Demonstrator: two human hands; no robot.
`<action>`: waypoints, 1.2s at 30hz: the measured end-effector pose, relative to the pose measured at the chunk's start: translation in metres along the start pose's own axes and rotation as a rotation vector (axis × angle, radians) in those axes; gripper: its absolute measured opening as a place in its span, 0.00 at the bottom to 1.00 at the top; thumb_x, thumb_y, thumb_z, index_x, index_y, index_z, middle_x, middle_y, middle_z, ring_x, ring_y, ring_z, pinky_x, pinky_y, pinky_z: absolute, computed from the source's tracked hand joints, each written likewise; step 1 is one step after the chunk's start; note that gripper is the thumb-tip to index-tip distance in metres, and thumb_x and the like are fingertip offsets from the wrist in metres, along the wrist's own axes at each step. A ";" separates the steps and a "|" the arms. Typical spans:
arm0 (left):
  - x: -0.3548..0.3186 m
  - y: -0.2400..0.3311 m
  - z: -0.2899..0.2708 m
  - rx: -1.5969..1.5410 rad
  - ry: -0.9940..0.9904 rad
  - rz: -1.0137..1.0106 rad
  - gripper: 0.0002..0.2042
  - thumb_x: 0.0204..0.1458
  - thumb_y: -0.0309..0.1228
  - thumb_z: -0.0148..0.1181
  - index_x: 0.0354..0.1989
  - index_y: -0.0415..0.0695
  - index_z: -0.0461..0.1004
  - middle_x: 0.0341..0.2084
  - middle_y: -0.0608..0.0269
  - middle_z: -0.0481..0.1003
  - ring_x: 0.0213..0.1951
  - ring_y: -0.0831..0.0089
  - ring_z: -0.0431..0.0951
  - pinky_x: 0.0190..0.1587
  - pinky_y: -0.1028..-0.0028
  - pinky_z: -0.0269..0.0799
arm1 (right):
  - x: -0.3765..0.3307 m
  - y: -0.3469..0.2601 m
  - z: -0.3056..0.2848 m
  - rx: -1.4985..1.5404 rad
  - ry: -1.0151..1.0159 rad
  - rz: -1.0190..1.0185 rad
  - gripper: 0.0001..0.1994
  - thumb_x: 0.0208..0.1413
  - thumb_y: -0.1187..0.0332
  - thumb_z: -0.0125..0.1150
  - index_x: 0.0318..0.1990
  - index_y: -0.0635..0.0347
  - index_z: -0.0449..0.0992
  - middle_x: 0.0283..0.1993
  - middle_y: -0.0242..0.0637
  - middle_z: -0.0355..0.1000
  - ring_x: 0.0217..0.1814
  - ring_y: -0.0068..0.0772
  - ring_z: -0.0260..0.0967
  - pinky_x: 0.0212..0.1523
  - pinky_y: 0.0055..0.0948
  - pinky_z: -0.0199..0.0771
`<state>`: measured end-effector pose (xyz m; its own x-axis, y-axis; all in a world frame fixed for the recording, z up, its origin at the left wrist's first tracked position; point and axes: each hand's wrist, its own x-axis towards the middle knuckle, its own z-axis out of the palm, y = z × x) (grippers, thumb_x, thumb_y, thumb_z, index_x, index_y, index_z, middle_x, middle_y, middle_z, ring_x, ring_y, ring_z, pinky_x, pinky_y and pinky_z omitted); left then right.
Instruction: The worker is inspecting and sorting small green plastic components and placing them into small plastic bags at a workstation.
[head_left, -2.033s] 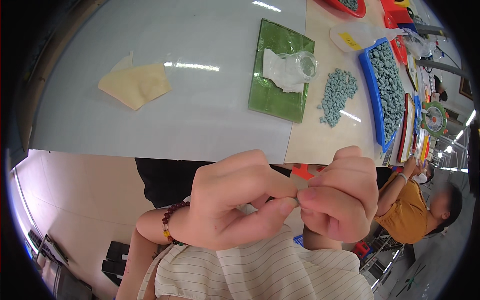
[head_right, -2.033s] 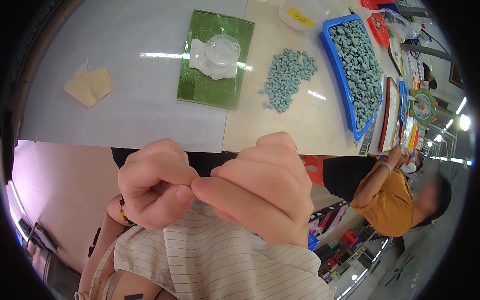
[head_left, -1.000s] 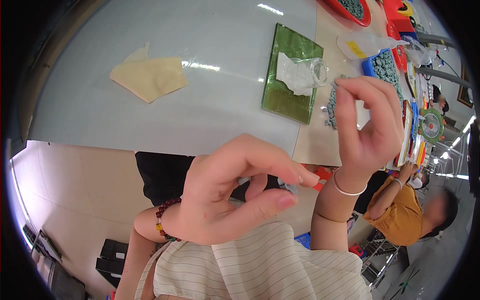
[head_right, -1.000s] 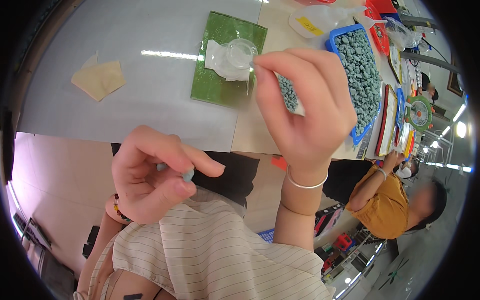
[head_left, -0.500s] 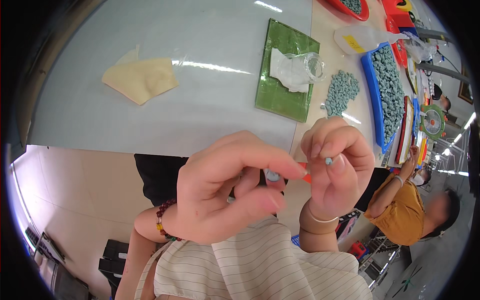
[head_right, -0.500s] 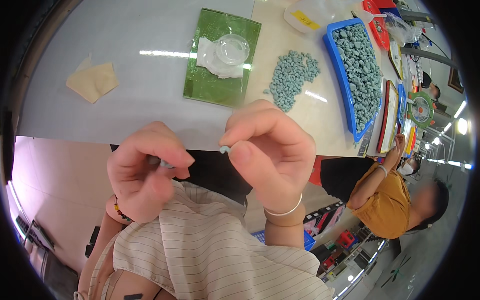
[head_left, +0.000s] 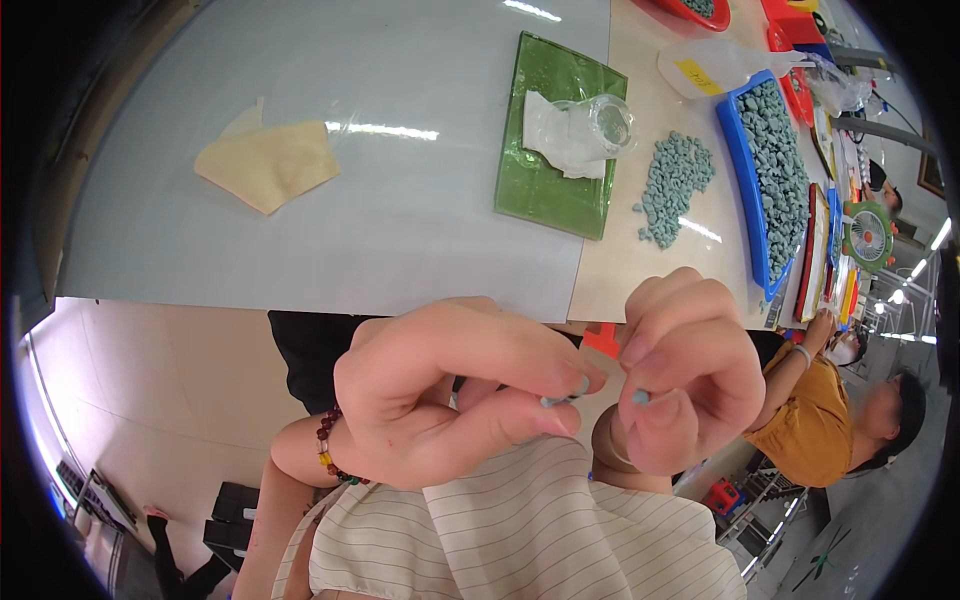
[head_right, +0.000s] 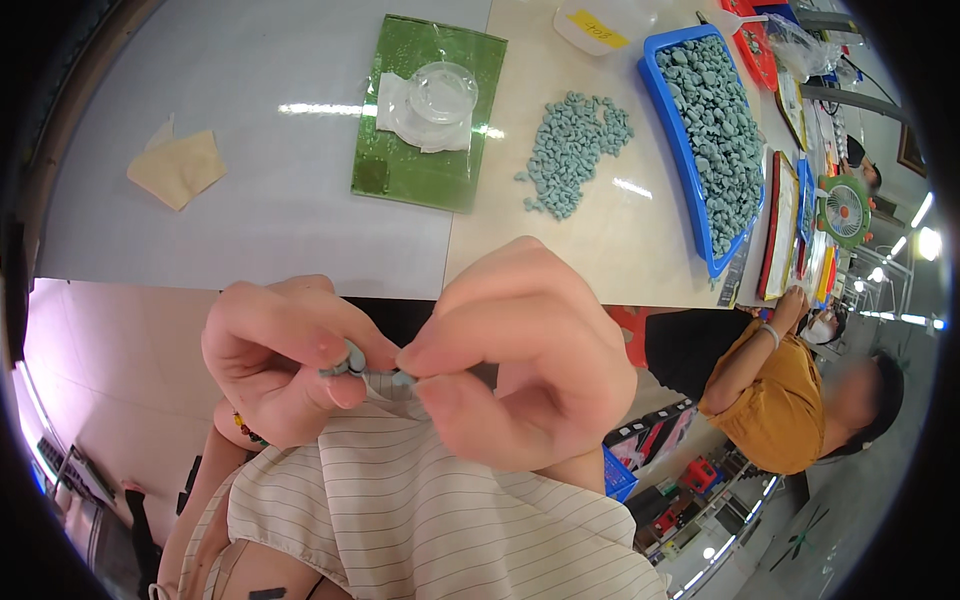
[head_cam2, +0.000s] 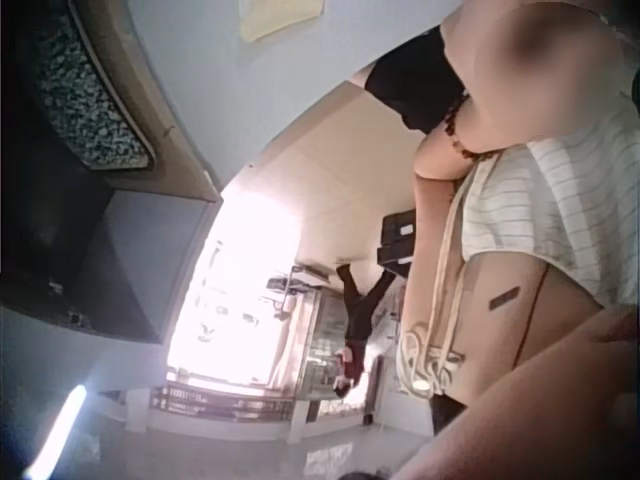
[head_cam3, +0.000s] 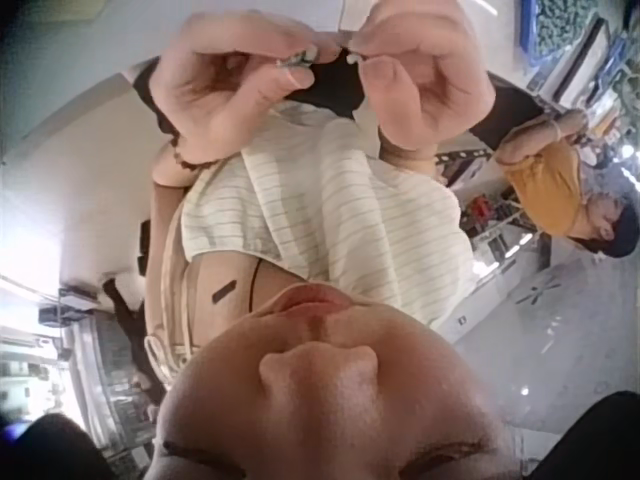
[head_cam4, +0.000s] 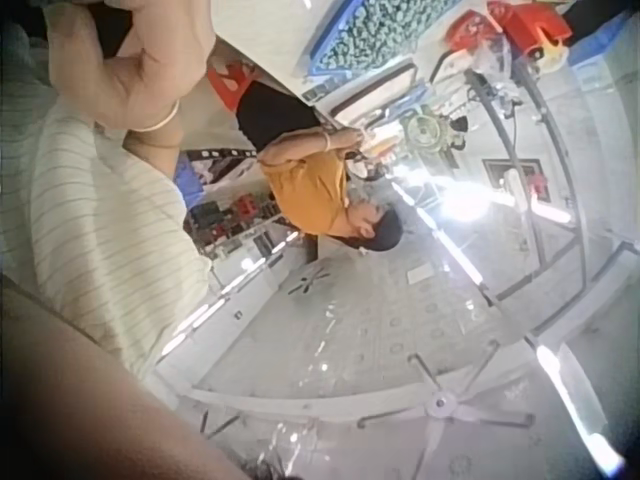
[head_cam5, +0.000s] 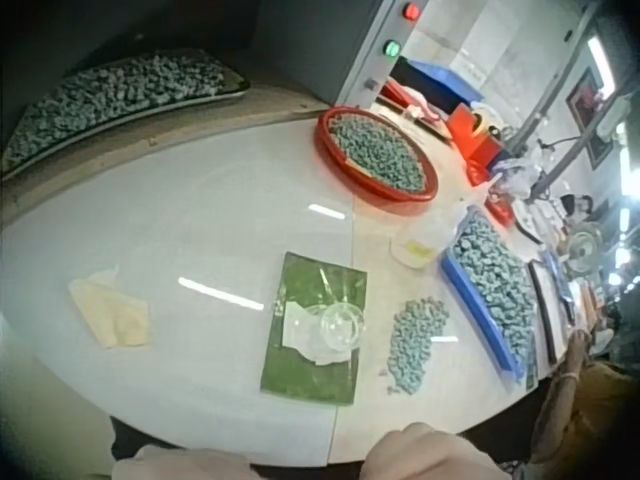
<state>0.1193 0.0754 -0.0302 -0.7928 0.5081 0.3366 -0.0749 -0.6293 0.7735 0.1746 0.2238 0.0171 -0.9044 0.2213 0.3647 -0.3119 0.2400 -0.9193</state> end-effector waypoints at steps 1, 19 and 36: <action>0.000 -0.001 -0.002 0.052 -0.023 0.014 0.12 0.41 0.18 0.63 0.35 0.36 0.68 0.28 0.54 0.76 0.24 0.82 0.73 0.25 0.85 0.64 | 0.001 -0.001 0.000 -0.063 -0.019 -0.030 0.10 0.29 0.81 0.59 0.26 0.62 0.74 0.27 0.35 0.69 0.25 0.26 0.62 0.25 0.21 0.61; -0.004 0.002 0.001 0.249 0.086 0.002 0.09 0.35 0.24 0.69 0.25 0.42 0.74 0.24 0.65 0.78 0.15 0.84 0.63 0.19 0.83 0.55 | 0.005 -0.005 -0.005 -0.581 -0.233 -0.406 0.06 0.40 0.70 0.62 0.25 0.60 0.72 0.25 0.35 0.67 0.24 0.27 0.59 0.19 0.23 0.54; -0.002 0.003 0.003 -0.135 0.090 -0.321 0.11 0.39 0.20 0.66 0.32 0.39 0.72 0.26 0.67 0.77 0.15 0.94 0.54 0.16 0.87 0.47 | 0.010 -0.003 -0.002 -0.407 -0.105 -0.229 0.10 0.37 0.64 0.65 0.27 0.58 0.74 0.29 0.36 0.68 0.27 0.30 0.60 0.23 0.25 0.56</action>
<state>0.1224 0.0745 -0.0268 -0.7654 0.6426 0.0344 -0.4036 -0.5211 0.7521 0.1670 0.2271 0.0234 -0.8565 0.0281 0.5154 -0.3867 0.6265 -0.6767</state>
